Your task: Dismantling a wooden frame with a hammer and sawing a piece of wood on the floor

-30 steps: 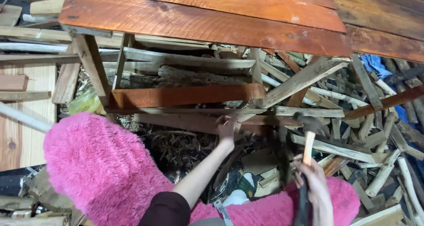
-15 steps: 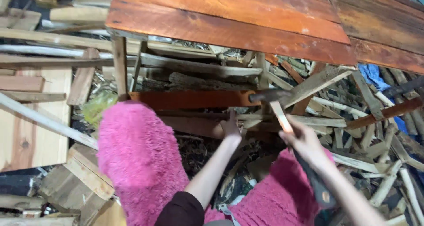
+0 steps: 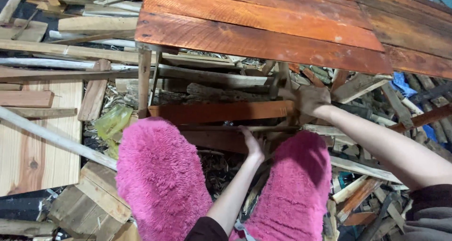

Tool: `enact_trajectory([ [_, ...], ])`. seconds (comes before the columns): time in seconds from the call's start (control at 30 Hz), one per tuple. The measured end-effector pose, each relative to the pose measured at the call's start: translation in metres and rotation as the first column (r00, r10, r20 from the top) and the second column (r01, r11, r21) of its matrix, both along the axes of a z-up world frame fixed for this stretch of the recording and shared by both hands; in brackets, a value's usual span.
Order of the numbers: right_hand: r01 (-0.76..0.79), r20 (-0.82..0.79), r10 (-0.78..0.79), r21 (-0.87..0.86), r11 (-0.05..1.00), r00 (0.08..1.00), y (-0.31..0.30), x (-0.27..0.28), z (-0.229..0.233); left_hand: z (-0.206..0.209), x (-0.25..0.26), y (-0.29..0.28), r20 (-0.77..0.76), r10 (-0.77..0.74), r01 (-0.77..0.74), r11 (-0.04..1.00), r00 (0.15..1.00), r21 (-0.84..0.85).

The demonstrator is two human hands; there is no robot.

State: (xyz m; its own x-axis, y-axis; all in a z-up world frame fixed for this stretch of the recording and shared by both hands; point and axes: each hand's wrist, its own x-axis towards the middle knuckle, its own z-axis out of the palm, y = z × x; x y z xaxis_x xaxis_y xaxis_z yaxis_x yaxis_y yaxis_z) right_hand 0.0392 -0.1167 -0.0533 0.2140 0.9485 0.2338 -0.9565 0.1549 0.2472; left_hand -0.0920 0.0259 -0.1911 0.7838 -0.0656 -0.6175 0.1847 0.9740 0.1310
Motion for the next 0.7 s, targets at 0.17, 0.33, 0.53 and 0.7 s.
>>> enact_trajectory([
  [0.17,0.127,-0.467,0.619,0.850,0.511,0.631,0.043,-0.035,-0.004,0.013,-0.008,0.001,-0.035,-0.007,0.010,0.998,0.999,0.069],
  [0.33,0.927,-0.654,0.738,0.151,0.342,-0.166,-0.053,0.013,-0.004,0.003,-0.001,-0.003,-0.059,-0.047,0.051,0.996,0.997,0.070],
  [0.53,0.896,-0.704,0.711,0.309,0.318,-0.010,-0.028,-0.016,0.028,0.021,-0.004,0.002,-0.098,-0.005,0.013,0.997,0.995,0.082],
  [0.7,0.969,-0.674,0.726,0.063,0.237,-0.134,-0.017,-0.026,0.054,0.059,-0.010,0.018,-0.077,-0.029,0.037,0.994,0.997,0.098],
])
